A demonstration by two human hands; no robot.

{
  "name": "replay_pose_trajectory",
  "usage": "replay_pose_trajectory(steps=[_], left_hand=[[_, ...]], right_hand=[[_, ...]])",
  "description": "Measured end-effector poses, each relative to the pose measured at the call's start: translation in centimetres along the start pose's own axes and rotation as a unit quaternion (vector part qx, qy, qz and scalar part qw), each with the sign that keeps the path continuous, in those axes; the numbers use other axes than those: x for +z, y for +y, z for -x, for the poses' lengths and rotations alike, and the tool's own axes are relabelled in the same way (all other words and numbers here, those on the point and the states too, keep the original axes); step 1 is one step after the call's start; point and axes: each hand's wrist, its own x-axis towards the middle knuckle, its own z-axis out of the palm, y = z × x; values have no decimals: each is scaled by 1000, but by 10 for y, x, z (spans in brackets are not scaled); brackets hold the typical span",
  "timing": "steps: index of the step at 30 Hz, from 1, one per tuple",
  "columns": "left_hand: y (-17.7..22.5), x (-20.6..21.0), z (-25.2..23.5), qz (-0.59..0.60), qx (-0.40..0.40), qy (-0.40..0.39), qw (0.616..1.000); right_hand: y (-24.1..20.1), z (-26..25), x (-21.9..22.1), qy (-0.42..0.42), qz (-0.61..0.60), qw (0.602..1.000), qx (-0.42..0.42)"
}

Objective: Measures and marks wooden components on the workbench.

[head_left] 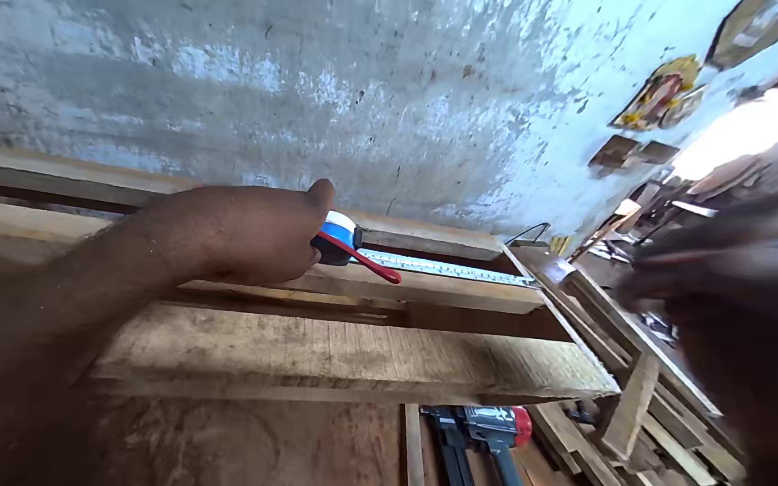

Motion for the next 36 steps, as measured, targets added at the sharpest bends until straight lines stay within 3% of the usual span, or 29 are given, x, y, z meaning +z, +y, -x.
replay_pose_trajectory(steps=[4, 6, 14, 36], left_hand=[[2, -2, 4, 7, -2, -6, 1000], [2, -2, 4, 9, -5, -13, 1000], [0, -3, 2, 1, -22, -14, 1000], [-3, -3, 0, -19, -17, -4, 1000]], right_hand=[[16, -30, 65, -74, -55, 985, 148], [31, -41, 83, -108, -51, 976, 182], [65, -59, 121, -128, 2, 982, 141], [66, -58, 125, -128, 60, 980, 139]])
